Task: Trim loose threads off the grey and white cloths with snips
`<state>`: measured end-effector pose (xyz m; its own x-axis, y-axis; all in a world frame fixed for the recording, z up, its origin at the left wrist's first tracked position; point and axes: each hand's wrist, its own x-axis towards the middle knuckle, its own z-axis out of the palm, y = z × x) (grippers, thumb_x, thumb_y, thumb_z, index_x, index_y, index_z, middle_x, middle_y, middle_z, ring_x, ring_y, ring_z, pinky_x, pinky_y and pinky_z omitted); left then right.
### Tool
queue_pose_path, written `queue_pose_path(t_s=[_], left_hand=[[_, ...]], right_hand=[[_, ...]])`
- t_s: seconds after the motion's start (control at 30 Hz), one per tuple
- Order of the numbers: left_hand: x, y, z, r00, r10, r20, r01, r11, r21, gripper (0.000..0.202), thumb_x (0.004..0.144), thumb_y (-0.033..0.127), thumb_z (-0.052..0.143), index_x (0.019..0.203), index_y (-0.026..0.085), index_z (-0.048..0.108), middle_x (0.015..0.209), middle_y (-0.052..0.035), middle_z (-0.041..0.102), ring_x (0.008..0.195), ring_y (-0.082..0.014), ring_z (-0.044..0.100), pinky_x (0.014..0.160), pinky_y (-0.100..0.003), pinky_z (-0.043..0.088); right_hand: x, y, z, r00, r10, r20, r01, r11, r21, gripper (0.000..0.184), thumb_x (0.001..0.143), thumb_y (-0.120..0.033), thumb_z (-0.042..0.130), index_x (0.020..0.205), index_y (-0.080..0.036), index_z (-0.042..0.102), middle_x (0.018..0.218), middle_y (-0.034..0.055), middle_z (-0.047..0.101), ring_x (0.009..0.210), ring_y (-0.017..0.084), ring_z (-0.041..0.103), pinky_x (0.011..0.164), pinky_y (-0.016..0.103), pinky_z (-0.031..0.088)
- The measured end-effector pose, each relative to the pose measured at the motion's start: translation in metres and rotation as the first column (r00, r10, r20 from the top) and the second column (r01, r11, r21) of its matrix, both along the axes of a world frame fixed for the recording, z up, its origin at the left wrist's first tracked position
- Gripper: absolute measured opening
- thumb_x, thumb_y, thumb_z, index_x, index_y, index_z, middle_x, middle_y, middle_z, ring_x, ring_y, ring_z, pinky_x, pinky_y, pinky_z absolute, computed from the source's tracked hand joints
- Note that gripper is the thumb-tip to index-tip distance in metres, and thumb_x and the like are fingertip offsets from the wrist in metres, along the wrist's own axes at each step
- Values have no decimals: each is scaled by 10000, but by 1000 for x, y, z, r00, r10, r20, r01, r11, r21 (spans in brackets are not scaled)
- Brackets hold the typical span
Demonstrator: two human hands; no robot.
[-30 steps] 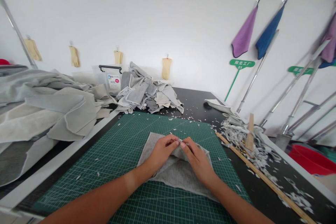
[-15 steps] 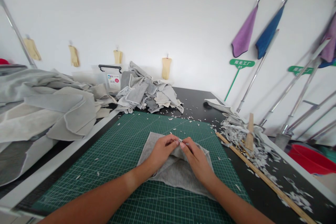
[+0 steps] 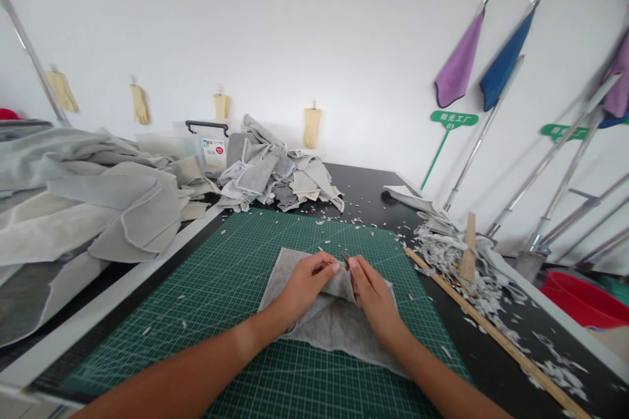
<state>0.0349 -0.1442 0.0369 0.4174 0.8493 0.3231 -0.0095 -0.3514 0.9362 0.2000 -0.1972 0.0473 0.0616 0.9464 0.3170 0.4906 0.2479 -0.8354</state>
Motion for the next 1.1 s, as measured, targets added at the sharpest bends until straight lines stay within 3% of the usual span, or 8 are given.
queue_pose_path(t_s=[0.27,0.43,0.6,0.8,0.97,1.1], left_hand=[[0,-6,6,1000,-4,25,4,1000,-19,213,928,367,553,947,178,649,902,-32,659,849,-174,578,762,-276,442],[-1,-6,6,1000,7,22,-7,1000,0,156,935,308,531,935,179,619,868,-19,638,807,-159,561,733,-264,423],[-3,-7,3,998,14,-58,-14,1000,11,209,948,373,519,1004,190,603,844,-7,612,771,-159,538,698,-265,412],[-6,-10,-2,962,90,-258,-42,982,185,153,930,322,523,952,218,634,921,-35,672,859,-212,590,780,-310,426],[-15,-6,-7,924,171,-343,-60,948,311,211,881,263,564,1057,265,682,1118,-71,700,1030,-292,613,913,-388,420],[-28,0,-2,881,192,-432,-33,937,349,220,827,209,577,995,273,704,1040,-62,722,989,-299,630,886,-394,422]], right_hand=[[4,7,0,999,29,27,-29,1000,-5,297,938,-504,544,898,-222,625,743,-24,552,691,156,480,619,247,378],[5,10,-1,996,81,46,-80,997,-8,365,951,-489,506,727,-202,539,687,-29,481,667,148,442,592,242,349],[10,10,1,997,65,40,-66,998,22,363,959,-503,500,759,-206,560,707,-28,504,683,154,468,616,247,372],[16,9,5,1000,19,17,-20,999,32,359,963,-502,504,772,-204,559,716,-27,514,682,153,485,619,249,374],[19,11,8,999,-26,-33,28,998,49,353,949,-493,535,756,-198,542,711,-26,494,674,143,460,601,239,366],[28,13,11,996,-64,-54,66,997,38,358,947,-522,528,800,-198,568,663,-33,452,593,127,401,531,231,328]])
